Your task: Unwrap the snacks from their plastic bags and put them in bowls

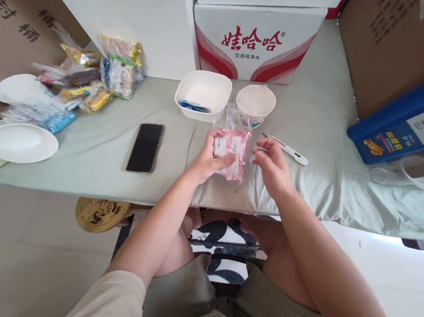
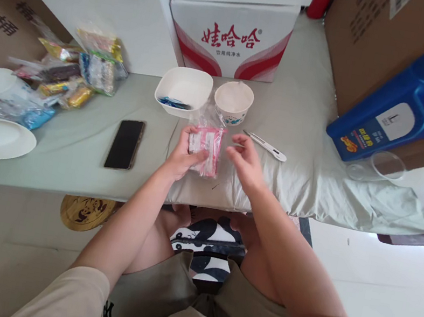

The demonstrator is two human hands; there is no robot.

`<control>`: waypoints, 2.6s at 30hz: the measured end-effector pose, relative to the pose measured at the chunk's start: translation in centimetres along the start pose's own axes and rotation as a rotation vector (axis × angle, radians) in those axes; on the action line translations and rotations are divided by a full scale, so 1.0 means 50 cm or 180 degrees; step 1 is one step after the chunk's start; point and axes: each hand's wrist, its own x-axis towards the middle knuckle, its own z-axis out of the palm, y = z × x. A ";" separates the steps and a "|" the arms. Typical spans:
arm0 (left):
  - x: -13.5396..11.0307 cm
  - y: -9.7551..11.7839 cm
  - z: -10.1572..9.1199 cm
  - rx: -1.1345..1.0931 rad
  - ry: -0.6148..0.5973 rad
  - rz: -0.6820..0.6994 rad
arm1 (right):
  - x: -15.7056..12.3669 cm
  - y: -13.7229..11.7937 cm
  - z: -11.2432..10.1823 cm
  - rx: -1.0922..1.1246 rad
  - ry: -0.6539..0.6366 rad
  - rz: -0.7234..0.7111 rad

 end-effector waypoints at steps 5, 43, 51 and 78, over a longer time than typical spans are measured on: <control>-0.019 0.014 0.001 0.0238 -0.1122 -0.0539 | 0.013 -0.019 -0.011 0.0685 -0.0713 0.0725; -0.001 0.005 0.003 0.1367 -0.0271 0.0177 | 0.007 -0.005 -0.006 -0.1647 -0.0429 -0.1085; 0.010 -0.009 0.012 0.1374 0.0495 0.0637 | -0.013 -0.012 0.040 -0.1374 0.0762 -0.0466; -0.004 -0.015 0.015 0.0719 -0.0042 0.0406 | 0.015 0.015 0.024 -0.2191 0.0287 -0.1556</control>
